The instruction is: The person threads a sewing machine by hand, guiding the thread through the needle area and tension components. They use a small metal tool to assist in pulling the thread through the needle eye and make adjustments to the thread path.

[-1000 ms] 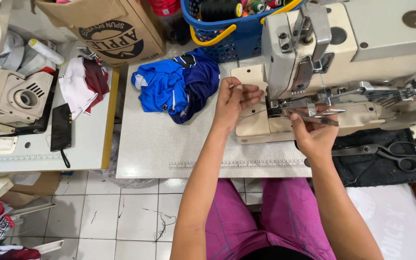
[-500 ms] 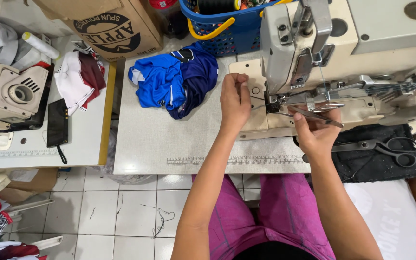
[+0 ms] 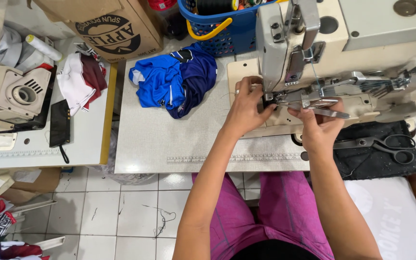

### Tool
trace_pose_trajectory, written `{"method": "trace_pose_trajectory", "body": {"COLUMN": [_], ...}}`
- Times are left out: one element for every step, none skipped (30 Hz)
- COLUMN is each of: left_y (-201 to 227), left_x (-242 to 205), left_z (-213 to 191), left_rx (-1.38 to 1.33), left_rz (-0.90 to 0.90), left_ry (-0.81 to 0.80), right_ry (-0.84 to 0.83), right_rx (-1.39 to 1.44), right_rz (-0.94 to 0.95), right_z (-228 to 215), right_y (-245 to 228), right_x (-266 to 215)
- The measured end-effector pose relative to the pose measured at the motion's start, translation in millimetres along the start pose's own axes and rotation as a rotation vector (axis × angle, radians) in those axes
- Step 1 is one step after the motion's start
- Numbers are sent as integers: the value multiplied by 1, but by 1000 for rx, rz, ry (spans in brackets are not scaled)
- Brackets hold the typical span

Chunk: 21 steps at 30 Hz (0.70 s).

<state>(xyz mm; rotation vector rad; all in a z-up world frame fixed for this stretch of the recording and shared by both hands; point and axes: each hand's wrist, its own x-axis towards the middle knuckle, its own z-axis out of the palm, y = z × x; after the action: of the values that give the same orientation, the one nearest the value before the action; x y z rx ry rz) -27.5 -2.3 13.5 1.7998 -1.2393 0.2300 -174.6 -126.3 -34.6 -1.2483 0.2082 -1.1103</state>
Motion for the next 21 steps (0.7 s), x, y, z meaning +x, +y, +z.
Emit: {"method": "trace_pose_trajectory", "body": {"left_y": [-2, -5, -6, -8, -10, -13, -16, -20, -22, -24, -27, -25, -23, -21, -13, -4, 4, 5, 8, 9, 5], "left_x": [0, 0, 0, 0, 0, -2, -3, -4, -6, -7, -8, -9, -10, -10, -13, -16, -20, -21, -25, -29, -33], "left_z": [0, 0, 0, 0, 0, 4, 7, 10, 11, 13, 14, 12, 10, 9, 3, -4, -11, -12, -12, -14, -10], "left_rx": [-20, -40, -44, -79, -112, -115, -120, -124, -124, -128, -132, -131, -145, -159, -160, -179, -197, -196, -184, -172, -170], "left_rz": [-7, -15, -12, -29, -47, -46, -89, -132, -132, -136, -139, -139, -133, -128, -126, -126, -128, -127, -108, -90, -96], "left_ry": [10, 20, 16, 13, 12, 9, 8, 8, 8, 7, 8, 9, 10, 10, 11, -36, -87, -90, -93, -96, -94], "right_ry": [-8, -16, -10, -17, -27, -23, -23, -23, -23, -14, -7, -8, 2, 12, 12, 22, 35, 38, 46, 55, 50], "right_rx": [-32, -65, -68, -105, -142, -144, -157, -170, -170, -172, -174, -174, -165, -157, -157, -152, -146, -145, -148, -151, -149], "right_rz": [-16, -32, -33, -50, -66, -67, -50, -33, -32, -30, -29, -29, -28, -27, -29, -34, -35, -35, -48, -60, -55], "right_z": [3, 7, 9, 12, 15, 12, 8, 5, 6, 7, 8, 8, 7, 7, 7, 8, 9, 10, 10, 11, 11], "right_y": [-4, -9, -9, -9, -9, -5, 0, 4, 3, 2, 1, 2, 3, 5, 3, 1, 0, 1, 3, 4, 5], "right_x": [0, 0, 0, 0, 1, -3, -6, -9, -8, -8, -7, -6, -6, -4, -4, -3, -4, -2, -3, -4, -6]}}
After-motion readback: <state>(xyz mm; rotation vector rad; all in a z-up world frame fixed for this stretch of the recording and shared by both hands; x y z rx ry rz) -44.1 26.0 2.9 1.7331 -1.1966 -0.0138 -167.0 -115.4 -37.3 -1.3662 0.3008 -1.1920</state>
